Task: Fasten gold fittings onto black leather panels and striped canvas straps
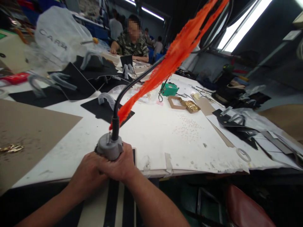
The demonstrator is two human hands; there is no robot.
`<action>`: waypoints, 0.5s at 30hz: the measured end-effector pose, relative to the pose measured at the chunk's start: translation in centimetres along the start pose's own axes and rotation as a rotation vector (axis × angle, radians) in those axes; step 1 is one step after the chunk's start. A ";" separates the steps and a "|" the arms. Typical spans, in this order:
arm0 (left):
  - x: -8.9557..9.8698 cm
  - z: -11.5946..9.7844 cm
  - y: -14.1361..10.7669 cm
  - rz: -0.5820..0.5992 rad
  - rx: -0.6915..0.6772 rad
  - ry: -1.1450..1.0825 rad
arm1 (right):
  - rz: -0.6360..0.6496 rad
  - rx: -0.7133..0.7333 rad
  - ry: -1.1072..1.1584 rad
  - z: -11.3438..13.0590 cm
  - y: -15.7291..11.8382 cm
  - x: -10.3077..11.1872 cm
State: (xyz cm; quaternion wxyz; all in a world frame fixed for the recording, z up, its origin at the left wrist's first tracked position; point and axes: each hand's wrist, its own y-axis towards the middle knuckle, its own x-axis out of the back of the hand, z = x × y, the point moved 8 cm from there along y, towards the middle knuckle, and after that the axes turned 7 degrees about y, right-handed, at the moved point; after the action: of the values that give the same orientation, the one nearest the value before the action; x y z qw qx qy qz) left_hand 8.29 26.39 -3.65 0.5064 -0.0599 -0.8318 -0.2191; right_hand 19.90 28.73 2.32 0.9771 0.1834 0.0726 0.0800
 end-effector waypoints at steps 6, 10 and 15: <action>0.2 -0.4 -0.3 -0.034 -0.049 -0.041 | -0.022 -0.131 -0.017 -0.8 0.1 0.5; -0.2 -0.6 -0.7 -0.004 -0.030 -0.093 | -0.021 -0.123 0.015 -1.2 -0.6 1.2; -0.1 -0.5 -1.0 -0.035 -0.012 -0.115 | 0.010 -0.086 -0.038 -1.6 -1.2 1.4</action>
State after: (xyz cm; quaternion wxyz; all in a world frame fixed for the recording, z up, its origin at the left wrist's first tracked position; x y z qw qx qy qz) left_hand 8.40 25.27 -3.89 0.4536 -0.0608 -0.8591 -0.2290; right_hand 21.19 28.47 0.24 0.9849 0.1430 0.0498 0.0843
